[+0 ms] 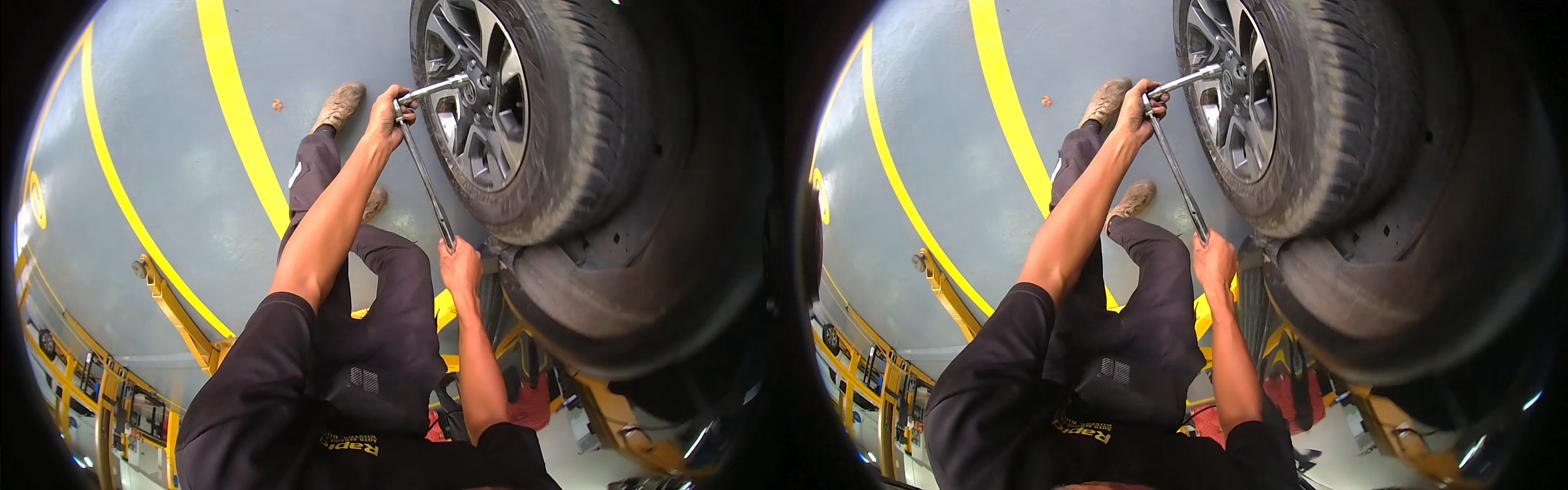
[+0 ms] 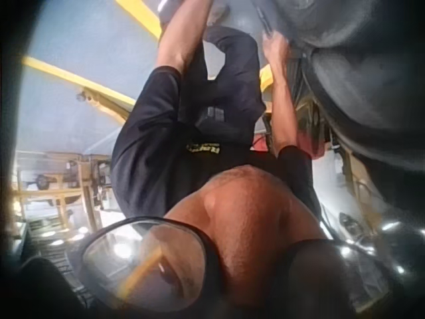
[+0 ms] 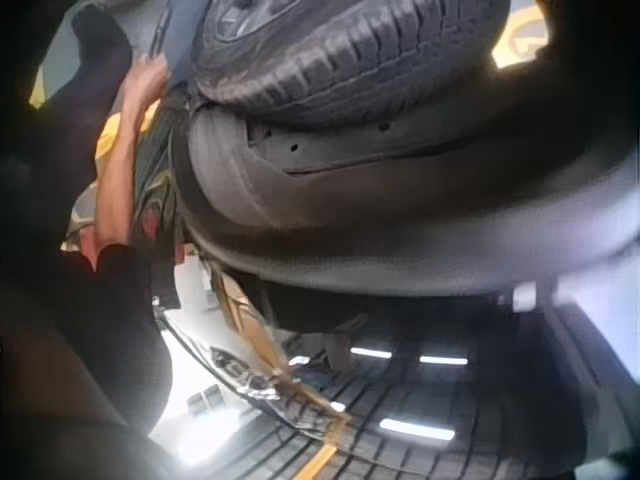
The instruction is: The person uses a torque wrench to tighten the lug nuts on a car wheel while the vehicle is raised on a lift. The person retrieves the tool from a toolbox, positions it on the wheel, and applies torque to secure the fasteners.
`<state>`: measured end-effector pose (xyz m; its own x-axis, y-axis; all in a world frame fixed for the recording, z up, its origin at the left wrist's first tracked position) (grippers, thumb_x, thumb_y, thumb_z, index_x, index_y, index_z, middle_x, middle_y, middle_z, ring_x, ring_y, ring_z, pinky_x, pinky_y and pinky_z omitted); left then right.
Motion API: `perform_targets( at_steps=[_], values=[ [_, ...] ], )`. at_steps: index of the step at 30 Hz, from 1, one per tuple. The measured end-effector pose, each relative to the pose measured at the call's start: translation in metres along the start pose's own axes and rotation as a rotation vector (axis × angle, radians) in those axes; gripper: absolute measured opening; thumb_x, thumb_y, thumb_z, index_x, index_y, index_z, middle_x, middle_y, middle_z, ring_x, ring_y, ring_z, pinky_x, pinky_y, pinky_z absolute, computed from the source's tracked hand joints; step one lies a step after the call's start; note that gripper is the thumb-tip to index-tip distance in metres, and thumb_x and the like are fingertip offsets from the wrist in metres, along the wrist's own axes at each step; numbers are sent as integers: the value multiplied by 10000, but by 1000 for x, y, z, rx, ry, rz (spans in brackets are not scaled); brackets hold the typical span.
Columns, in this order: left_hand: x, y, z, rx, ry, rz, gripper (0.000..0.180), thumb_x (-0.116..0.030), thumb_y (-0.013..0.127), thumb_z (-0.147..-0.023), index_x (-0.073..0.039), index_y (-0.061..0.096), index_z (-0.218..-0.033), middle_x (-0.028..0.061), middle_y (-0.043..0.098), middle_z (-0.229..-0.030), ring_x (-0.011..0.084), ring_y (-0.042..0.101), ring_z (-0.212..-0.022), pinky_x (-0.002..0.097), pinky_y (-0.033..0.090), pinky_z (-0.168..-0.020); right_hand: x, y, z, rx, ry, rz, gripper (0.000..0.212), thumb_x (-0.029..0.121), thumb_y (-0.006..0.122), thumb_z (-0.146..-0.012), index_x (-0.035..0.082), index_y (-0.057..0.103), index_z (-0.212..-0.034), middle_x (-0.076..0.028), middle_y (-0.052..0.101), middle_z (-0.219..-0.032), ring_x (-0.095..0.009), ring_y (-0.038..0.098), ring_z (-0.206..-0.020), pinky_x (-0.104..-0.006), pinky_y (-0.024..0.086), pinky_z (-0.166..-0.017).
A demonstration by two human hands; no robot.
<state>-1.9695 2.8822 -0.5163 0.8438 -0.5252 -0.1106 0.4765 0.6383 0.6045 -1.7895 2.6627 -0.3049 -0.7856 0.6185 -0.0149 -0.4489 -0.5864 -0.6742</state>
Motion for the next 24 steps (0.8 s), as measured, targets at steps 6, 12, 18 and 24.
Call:
perform_targets(
  at_steps=[6,12,18,24],
  values=[
    [4,25,-92,-8,-67,-57,170,-138,595,-958,21,572,-1012,112,597,-785,106,506,-620,225,387,-474,14,-8,-97,-27,37,28,293,321,704,-951,28,705,-932,-247,724,-899,-497,687,-913,-571,524,-778],
    [0,17,-95,-86,-73,-227,203,-161,589,-970,36,599,-1020,96,599,-778,123,531,-624,262,401,-502,9,24,-117,108,150,-39,285,305,694,-953,21,696,-931,-240,718,-882,-492,680,-906,-549,520,-776],
    [-13,26,-88,-142,7,-267,181,-133,598,-954,44,617,-986,101,603,-754,116,511,-590,257,394,-492,13,47,-119,143,169,-111,291,303,695,-950,14,680,-920,-246,706,-870,-498,665,-888,-544,509,-768],
    [-8,13,-91,-211,3,-234,193,-120,601,-942,71,618,-955,114,612,-753,126,522,-586,256,396,-490,16,23,-102,106,161,-78,279,298,701,-944,22,684,-907,-236,703,-830,-496,668,-864,-547,508,-742]
  ],
)
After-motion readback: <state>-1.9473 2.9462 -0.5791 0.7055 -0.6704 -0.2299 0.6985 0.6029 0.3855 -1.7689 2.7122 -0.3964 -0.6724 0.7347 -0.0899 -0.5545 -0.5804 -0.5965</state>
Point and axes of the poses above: each hand's wrist, its own z-axis away from the middle knuckle, its own y-axis out of the palm, x = y × z, the point moved 10 cm from there along -z, towards the middle knuckle
